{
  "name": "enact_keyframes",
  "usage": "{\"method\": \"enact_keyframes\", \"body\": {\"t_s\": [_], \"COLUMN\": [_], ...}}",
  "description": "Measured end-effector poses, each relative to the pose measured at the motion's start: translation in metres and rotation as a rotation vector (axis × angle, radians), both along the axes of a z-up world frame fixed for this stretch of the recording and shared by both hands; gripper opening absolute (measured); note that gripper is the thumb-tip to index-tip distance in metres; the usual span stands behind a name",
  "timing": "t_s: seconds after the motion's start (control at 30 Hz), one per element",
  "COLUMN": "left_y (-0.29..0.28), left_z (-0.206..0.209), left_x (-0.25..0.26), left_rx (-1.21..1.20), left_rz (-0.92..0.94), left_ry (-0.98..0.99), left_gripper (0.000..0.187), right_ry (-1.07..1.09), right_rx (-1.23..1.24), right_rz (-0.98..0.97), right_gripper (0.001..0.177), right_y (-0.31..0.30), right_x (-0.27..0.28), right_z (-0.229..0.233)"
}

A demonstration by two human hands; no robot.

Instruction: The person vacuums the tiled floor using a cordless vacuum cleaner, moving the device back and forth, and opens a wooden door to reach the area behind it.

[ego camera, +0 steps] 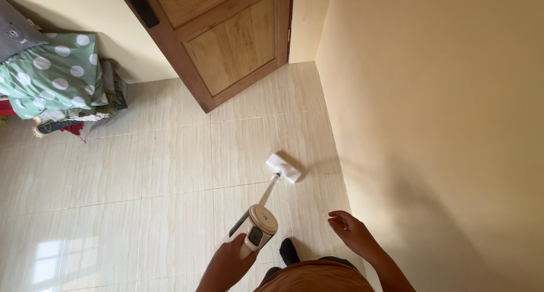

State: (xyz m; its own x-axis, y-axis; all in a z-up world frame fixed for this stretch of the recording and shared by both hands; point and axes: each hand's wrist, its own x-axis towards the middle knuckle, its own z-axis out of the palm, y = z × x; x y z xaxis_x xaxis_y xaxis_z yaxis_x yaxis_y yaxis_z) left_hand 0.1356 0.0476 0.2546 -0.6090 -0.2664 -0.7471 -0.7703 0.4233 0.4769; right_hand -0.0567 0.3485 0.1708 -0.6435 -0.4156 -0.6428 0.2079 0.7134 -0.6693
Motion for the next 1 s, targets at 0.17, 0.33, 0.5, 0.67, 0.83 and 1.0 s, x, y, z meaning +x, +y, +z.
{"method": "enact_keyframes", "body": {"t_s": [0.17,0.33,0.5,0.67,0.83,1.0], "left_y": [0.001,0.014,0.024,0.029,0.028,0.022], "left_z": [0.01,0.014,0.003,-0.021,-0.043,-0.065], "left_x": [0.005,-0.012,-0.032,-0.059,-0.083,-0.102], "left_rx": [-0.09,-0.06,-0.043,-0.042,-0.063,-0.08], "left_rz": [-0.152,-0.175,-0.202,-0.27,-0.341,-0.453], "left_ry": [0.07,0.108,0.183,0.222,0.226,0.216], "left_gripper": [0.039,0.04,0.041,0.038,0.028,0.026], "right_ry": [0.038,0.019,0.005,-0.001,0.002,-0.001], "right_rx": [0.032,0.051,0.083,0.048,0.08,0.103], "right_rz": [0.067,0.07,0.043,-0.016,-0.059,-0.113], "right_gripper": [0.04,0.04,0.041,0.04,0.04,0.042], "right_y": [-0.002,0.007,0.02,0.035,0.047,0.058], "right_x": [0.002,0.006,0.013,0.017,0.018,0.014], "right_z": [-0.006,-0.014,-0.028,-0.036,-0.036,-0.044]}}
